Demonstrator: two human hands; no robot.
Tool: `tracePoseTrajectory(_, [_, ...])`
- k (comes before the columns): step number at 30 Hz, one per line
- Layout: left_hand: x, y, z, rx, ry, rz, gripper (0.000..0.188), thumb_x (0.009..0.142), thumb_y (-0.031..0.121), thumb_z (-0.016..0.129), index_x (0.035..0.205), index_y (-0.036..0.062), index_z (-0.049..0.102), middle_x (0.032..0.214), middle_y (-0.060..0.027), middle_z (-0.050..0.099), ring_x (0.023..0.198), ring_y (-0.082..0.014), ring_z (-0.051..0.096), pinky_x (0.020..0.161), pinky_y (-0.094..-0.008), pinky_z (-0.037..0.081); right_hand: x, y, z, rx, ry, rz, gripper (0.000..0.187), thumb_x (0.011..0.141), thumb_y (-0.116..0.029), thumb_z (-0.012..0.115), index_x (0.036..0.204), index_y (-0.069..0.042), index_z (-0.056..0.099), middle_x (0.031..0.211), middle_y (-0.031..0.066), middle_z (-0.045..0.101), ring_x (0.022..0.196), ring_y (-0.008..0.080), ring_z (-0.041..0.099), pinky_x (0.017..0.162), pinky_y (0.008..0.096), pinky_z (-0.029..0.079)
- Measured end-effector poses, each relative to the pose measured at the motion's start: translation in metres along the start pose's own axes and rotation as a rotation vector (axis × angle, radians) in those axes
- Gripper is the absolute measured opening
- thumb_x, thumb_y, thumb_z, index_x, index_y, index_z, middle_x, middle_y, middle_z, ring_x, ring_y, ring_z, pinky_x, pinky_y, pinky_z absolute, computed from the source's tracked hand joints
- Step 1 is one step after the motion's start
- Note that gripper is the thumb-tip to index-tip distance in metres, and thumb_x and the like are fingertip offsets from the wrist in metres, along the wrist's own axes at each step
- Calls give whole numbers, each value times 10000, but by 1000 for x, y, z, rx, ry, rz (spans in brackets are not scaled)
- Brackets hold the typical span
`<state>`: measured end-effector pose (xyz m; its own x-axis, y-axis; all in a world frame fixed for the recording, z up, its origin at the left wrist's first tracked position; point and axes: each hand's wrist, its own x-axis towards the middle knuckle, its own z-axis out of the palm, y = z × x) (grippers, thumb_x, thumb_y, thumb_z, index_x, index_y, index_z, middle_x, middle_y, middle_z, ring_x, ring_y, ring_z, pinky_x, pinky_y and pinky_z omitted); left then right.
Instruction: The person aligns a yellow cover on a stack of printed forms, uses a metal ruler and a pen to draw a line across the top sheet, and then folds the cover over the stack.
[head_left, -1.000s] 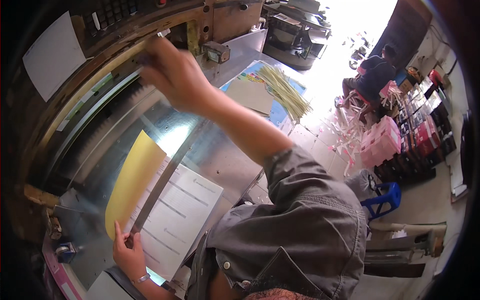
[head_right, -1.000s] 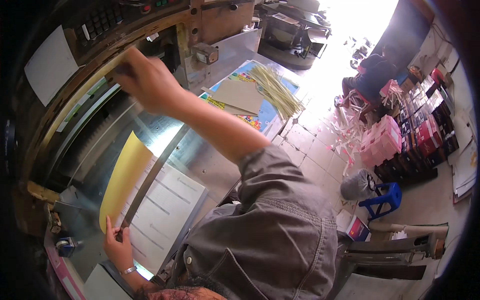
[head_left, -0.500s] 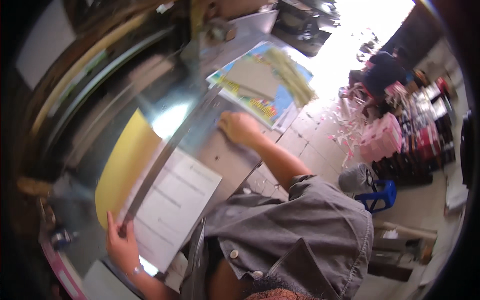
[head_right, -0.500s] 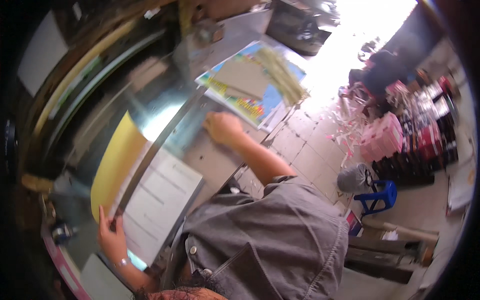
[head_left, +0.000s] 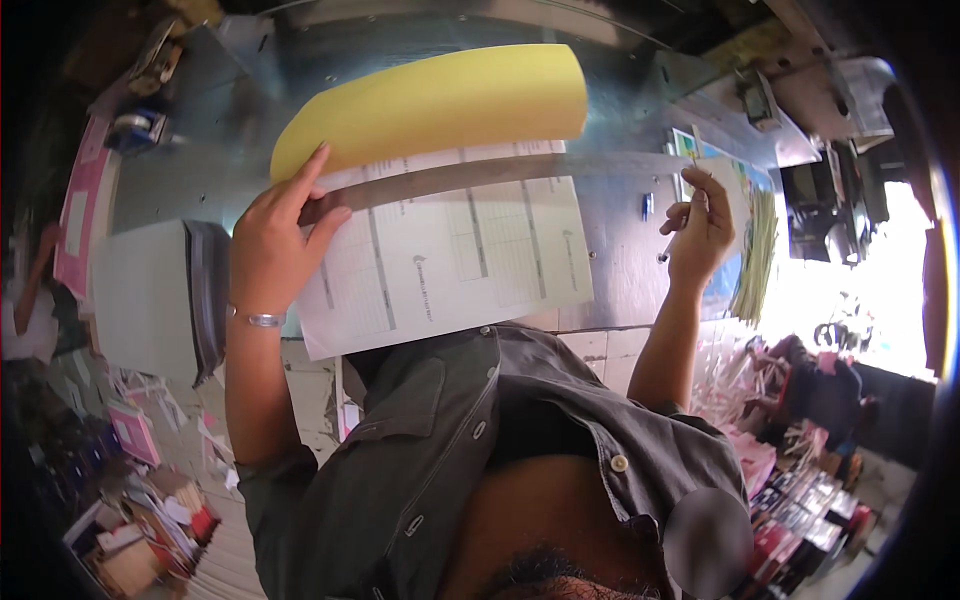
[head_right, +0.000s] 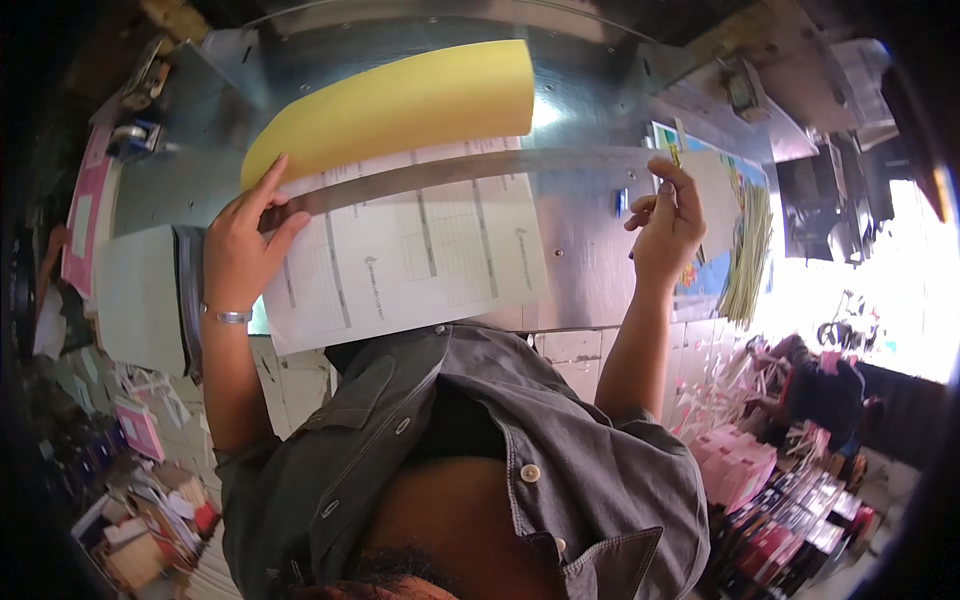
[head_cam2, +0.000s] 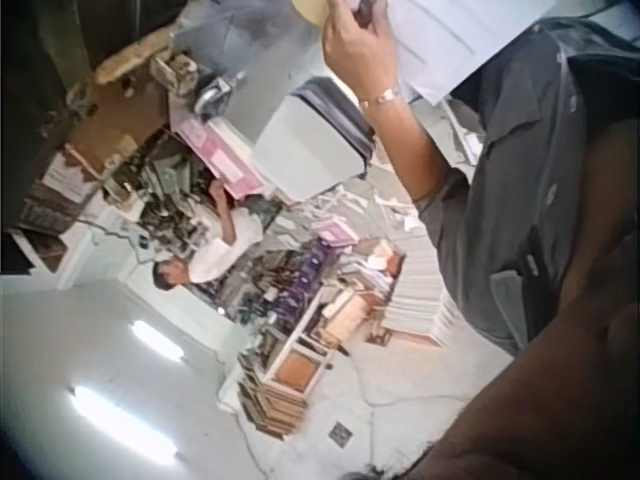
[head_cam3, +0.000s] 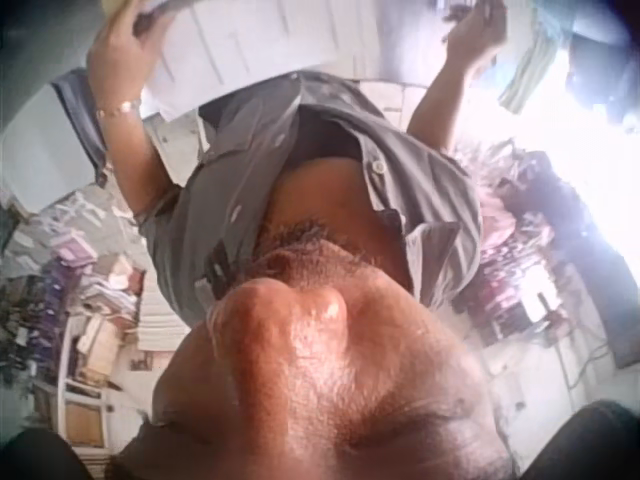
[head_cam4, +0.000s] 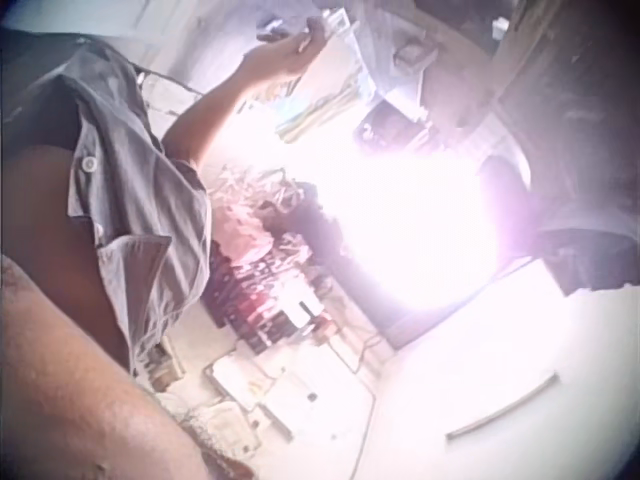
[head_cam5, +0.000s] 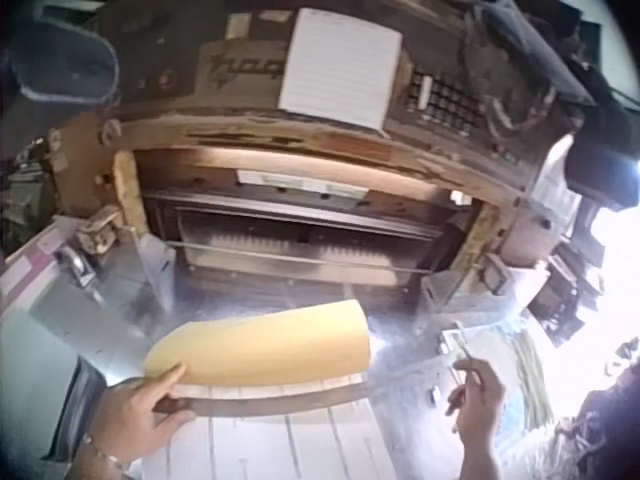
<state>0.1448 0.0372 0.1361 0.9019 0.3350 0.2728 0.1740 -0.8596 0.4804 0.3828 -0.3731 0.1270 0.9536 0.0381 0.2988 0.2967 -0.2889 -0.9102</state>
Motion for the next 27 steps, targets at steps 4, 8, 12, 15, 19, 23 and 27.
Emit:
tracePoseTrajectory(4, [-3,-3,0,19,1,-13,777,836,192,888,1553,227,593,1021,-61,784,918,-248,742,848,-375,608,-3,-24,27,667,-397,-21,496,980,24,490,1462,118,560,1322,262,685,743,171,688,636,304,571])
tracePoseTrajectory(8, [-1,0,2,14,-8,-7,793,834,200,887,1564,246,580,1026,-49,779,922,-241,737,847,-376,606,-17,-39,68,720,-568,-103,628,928,-1,539,1541,117,470,1410,273,636,1112,270,712,1029,432,543])
tracePoseTrajectory(12, [1,1,2,-4,-29,-17,792,836,193,884,1565,247,578,1024,-52,775,917,-253,734,841,-387,597,-19,-59,99,567,-563,-242,511,967,-7,616,1461,73,512,1350,242,681,1170,273,710,1037,422,546])
tracePoseTrajectory(15, [-4,-2,5,-6,-1,-44,795,831,169,885,1562,242,582,1028,-64,774,943,-263,740,853,-399,596,9,-45,99,492,-338,-309,318,1018,-42,636,1319,42,576,1217,220,740,1111,261,724,1021,407,552])
tracePoseTrajectory(19, [-3,-4,5,-7,-17,-64,787,829,166,889,1555,224,591,1029,-82,772,957,-271,744,868,-404,600,26,-32,77,17,-242,-420,112,1074,-87,616,1113,-13,692,1051,104,797,991,183,737,927,344,558])
tracePoseTrajectory(23, [-1,-1,2,-8,-19,-47,782,830,156,890,1552,218,594,1021,-85,769,949,-267,743,864,-407,602,17,-17,73,-357,-321,-435,103,966,-44,745,1068,-53,744,1044,88,799,939,220,719,872,328,542])
tracePoseTrajectory(27, [-1,0,4,-21,-9,-35,782,829,146,892,1550,210,596,1012,-79,765,931,-254,740,840,-393,603,11,-21,71,-449,-528,-464,372,788,-20,847,1143,-67,746,1036,99,768,968,294,700,952,390,516])
